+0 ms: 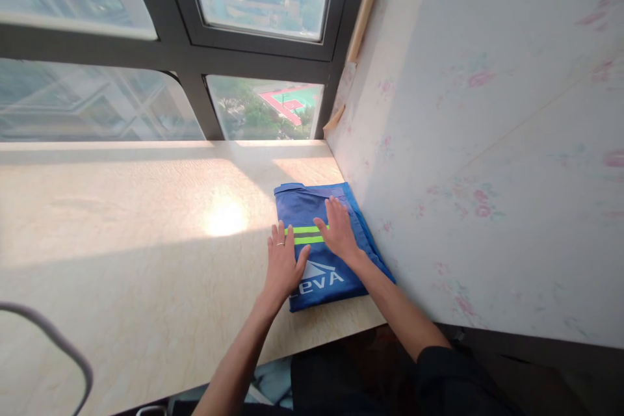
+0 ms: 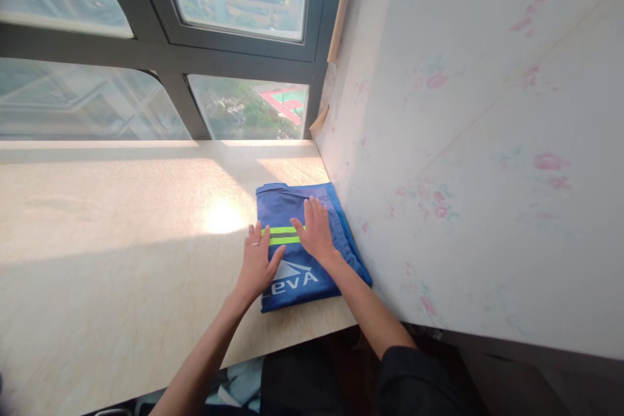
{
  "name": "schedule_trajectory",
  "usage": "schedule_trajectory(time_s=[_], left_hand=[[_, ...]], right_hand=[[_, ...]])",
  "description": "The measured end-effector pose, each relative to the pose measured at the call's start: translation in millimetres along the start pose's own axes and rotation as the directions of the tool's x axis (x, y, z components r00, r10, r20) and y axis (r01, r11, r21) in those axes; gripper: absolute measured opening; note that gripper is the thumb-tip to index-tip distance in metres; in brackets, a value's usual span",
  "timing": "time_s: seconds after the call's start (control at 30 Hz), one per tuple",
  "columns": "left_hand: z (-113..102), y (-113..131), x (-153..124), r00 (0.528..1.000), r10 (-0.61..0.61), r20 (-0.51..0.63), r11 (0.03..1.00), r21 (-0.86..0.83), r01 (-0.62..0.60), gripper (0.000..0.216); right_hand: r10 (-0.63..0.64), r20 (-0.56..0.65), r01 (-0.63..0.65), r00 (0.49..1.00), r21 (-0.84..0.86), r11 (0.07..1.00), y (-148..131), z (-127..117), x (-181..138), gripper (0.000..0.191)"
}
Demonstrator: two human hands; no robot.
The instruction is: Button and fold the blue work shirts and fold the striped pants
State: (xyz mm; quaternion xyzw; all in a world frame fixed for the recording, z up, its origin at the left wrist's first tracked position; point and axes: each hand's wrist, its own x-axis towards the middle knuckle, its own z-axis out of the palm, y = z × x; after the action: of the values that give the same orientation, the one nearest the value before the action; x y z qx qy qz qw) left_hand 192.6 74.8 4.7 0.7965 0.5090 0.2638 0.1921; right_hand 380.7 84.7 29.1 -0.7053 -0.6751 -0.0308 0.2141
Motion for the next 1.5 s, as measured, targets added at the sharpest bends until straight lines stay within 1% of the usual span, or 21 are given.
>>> schedule_trajectory(time_s=[0.07, 0.13, 0.2, 0.33, 0.47, 0.57, 0.63, 0.73, 0.8, 0.87, 0.93, 1.0, 1.03, 1.07, 1.1, 1.17, 1.23, 1.27, 1.33, 1.4, 1.5], left_hand=[[-1.5, 5.7, -24.2, 0.994, 0.096, 0.042, 0.993, 0.068, -0.099, 0.065], [-1.2, 7.3, -38.0, 0.985, 0.147, 0.089, 0.981, 0.113, -0.156, 0.063], [0.0, 6.1, -42.9, 0.98, 0.156, 0.126, 0.975, 0.139, -0.173, 0.064], [1.2, 1.4, -40.8, 0.975, 0.15, 0.165, 0.974, 0.144, -0.174, 0.069], [-3.1, -4.2, -39.8, 0.971, 0.177, 0.162, 0.977, 0.09, -0.193, 0.068], [-9.2, -11.3, -41.7, 0.965, 0.23, 0.126, 0.973, -0.011, -0.23, 0.059], [-13.0, -16.0, -43.5, 0.967, 0.238, 0.094, 0.969, -0.097, -0.229, 0.053], [-16.3, -20.7, -46.0, 0.981, 0.187, 0.05, 0.952, -0.256, -0.168, 0.045], [-17.8, -22.8, -47.1, 0.995, 0.104, -0.014, 0.915, -0.391, -0.101, 0.036], [-19.9, -25.1, -48.2, 0.995, -0.049, -0.088, 0.853, -0.522, -0.004, 0.03], [-22.8, -28.1, -49.5, 0.965, -0.229, -0.127, 0.78, -0.617, 0.104, 0.031], [-25.5, -31.5, -51.4, 0.922, -0.361, -0.143, 0.718, -0.674, 0.177, 0.03], [-26.6, -33.1, -52.5, 0.904, -0.399, -0.151, 0.693, -0.695, 0.19, 0.028], [-27.5, -34.7, -53.6, 0.893, -0.421, -0.158, 0.672, -0.716, 0.191, 0.025], [-28.4, -36.1, -54.7, 0.888, -0.432, -0.159, 0.652, -0.735, 0.186, 0.022], [-31.0, -38.6, -56.3, 0.895, -0.425, -0.134, 0.616, -0.768, 0.178, 0.02], [-36.3, -41.0, -57.4, 0.914, -0.398, -0.086, 0.592, -0.784, 0.184, 0.017], [-40.1, -42.2, -57.8, 0.924, -0.378, -0.058, 0.583, -0.79, 0.189, 0.016], [-49.1, -45.0, -59.1, 0.94, -0.341, -0.005, 0.551, -0.811, 0.195, 0.016], [-57.8, -48.5, -60.9, 0.943, -0.33, 0.031, 0.489, -0.849, 0.199, 0.016], [-65.3, -55.1, -64.4, 0.935, -0.347, 0.071, 0.39, -0.896, 0.213, 0.008]], right_hand=[[-0.144, 0.051, 0.143, 0.988, 0.026, 0.989, -18.8, -7.4, -27.2, 0.065], [-0.217, 0.112, 0.214, 0.97, 0.038, 0.976, -28.1, -10.1, -54.3, 0.064], [-0.203, 0.149, 0.201, 0.968, 0.028, 0.979, -25.1, -9.7, -77.1, 0.064], [-0.111, 0.147, 0.114, 0.983, -0.014, 0.993, 3.8, -11.7, -104.1, 0.062], [-0.151, 0.146, 0.153, 0.978, -0.001, 0.988, 25.5, -20.6, -114.6, 0.059], [-0.162, 0.147, 0.161, 0.976, 0.021, 0.987, 28.2, -24.0, -117.2, 0.057], [-0.15, 0.145, 0.147, 0.978, 0.035, 0.989, 27.6, -23.8, -117.4, 0.056], [-0.125, 0.14, 0.114, 0.982, 0.079, 0.99, 26.9, -23.1, -115.8, 0.055], [-0.095, 0.126, 0.077, 0.988, 0.136, 0.988, 24.8, -25.1, -113.2, 0.053], [-0.04, 0.079, 0.021, 0.996, 0.222, 0.975, 17.4, -30.6, -109.2, 0.048], [0.033, -0.011, -0.027, 0.999, 0.347, 0.937, 1.8, -38.9, -104.4, 0.041], [0.118, -0.105, -0.049, 0.987, 0.509, 0.86, -22.4, -46.8, -99.4, 0.035], [0.163, -0.123, -0.059, 0.979, 0.598, 0.799, -36.9, -49.0, -97.1, 0.032], [0.205, -0.113, -0.072, 0.972, 0.688, 0.722, -52.5, -49.4, -94.9, 0.03], [0.221, -0.062, -0.093, 0.973, 0.774, 0.626, -68.3, -47.6, -92.8, 0.028], [0.178, 0.095, -0.16, 0.98, 0.901, 0.403, -98.8, -37.6, -88.5, 0.025], [0.109, 0.22, -0.238, 0.969, 0.951, 0.198, -125.0, -21.9, -83.4, 0.024], [0.093, 0.256, -0.267, 0.962, 0.956, 0.124, -135.9, -13.6, -80.7, 0.025], [0.104, 0.291, -0.297, 0.951, 0.954, 0.041, -153.3, 1.1, -75.8, 0.027], [0.122, 0.311, -0.315, 0.943, 0.949, 0.014, -165.3, 12.1, -73.2, 0.031], [0.129, 0.373, -0.372, 0.919, 0.928, -0.029, -176.0, 24.6, -75.6, 0.04]])
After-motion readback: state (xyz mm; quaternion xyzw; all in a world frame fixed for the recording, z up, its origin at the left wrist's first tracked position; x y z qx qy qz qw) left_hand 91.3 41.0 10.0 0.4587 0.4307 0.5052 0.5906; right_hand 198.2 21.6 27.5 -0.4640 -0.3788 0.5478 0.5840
